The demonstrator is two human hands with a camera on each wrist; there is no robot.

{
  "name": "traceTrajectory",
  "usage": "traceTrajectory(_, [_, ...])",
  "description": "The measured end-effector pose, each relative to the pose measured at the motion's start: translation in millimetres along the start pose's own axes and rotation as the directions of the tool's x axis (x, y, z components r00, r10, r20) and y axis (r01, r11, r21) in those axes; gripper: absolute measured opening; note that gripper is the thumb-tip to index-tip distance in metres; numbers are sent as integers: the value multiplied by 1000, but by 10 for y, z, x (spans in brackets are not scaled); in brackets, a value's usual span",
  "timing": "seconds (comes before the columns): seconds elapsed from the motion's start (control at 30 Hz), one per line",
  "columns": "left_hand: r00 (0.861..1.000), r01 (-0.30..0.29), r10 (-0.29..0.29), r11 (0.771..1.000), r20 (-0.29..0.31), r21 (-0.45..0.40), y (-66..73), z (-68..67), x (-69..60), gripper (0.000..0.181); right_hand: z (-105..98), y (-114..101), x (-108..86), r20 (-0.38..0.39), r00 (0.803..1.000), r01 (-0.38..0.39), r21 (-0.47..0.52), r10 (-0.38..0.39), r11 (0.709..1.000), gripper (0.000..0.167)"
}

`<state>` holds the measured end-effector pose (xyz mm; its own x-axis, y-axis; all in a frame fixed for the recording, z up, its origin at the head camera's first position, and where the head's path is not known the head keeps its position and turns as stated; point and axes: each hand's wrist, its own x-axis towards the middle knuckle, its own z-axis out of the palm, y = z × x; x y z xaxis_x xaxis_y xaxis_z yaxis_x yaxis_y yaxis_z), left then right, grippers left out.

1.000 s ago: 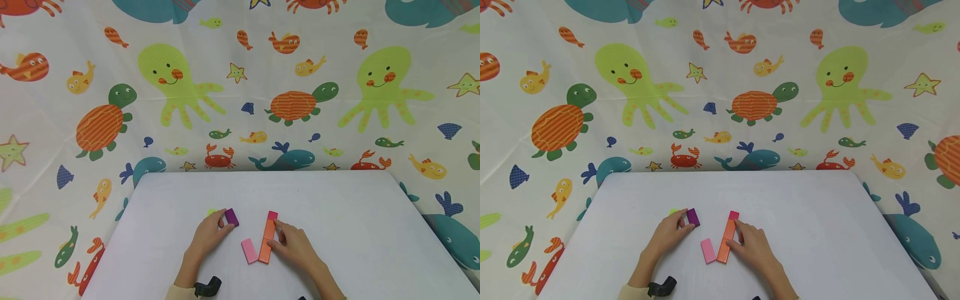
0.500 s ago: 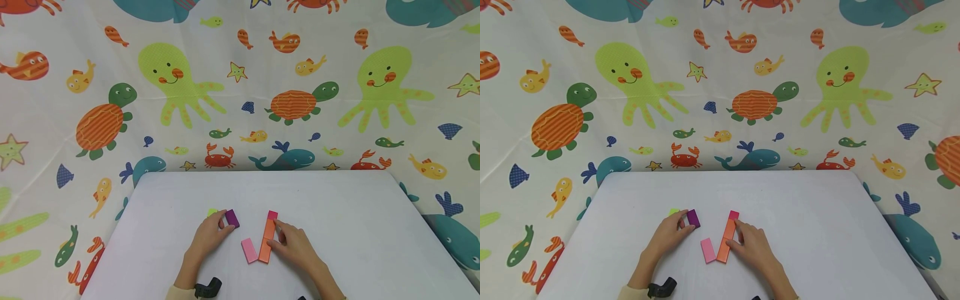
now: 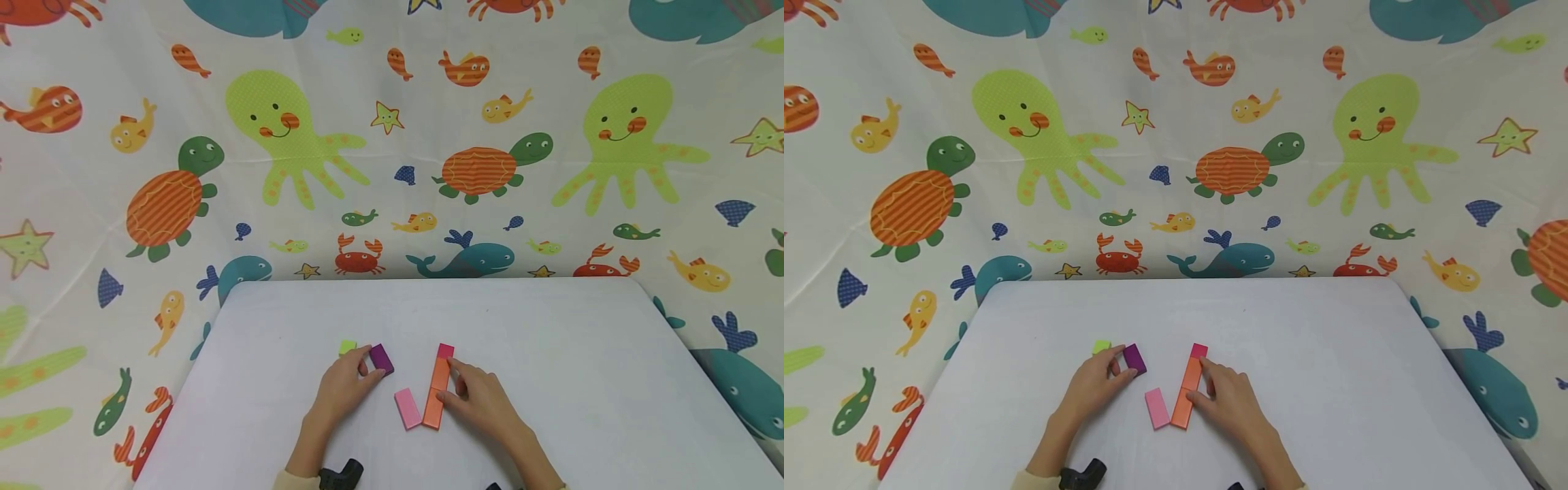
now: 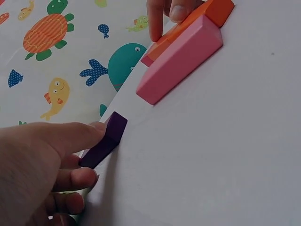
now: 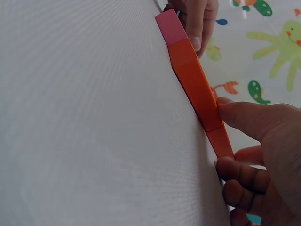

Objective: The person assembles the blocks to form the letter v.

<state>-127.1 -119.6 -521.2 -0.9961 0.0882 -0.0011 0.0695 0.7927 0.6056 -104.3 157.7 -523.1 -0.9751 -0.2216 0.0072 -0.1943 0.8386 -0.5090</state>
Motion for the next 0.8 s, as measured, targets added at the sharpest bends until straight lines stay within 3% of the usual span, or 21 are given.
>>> traceTrajectory(0.8, [998, -18, 16, 999, -64, -28, 1, 63, -94, 55, -4, -14, -6, 5, 1000, -3, -8, 3, 1000, 66])
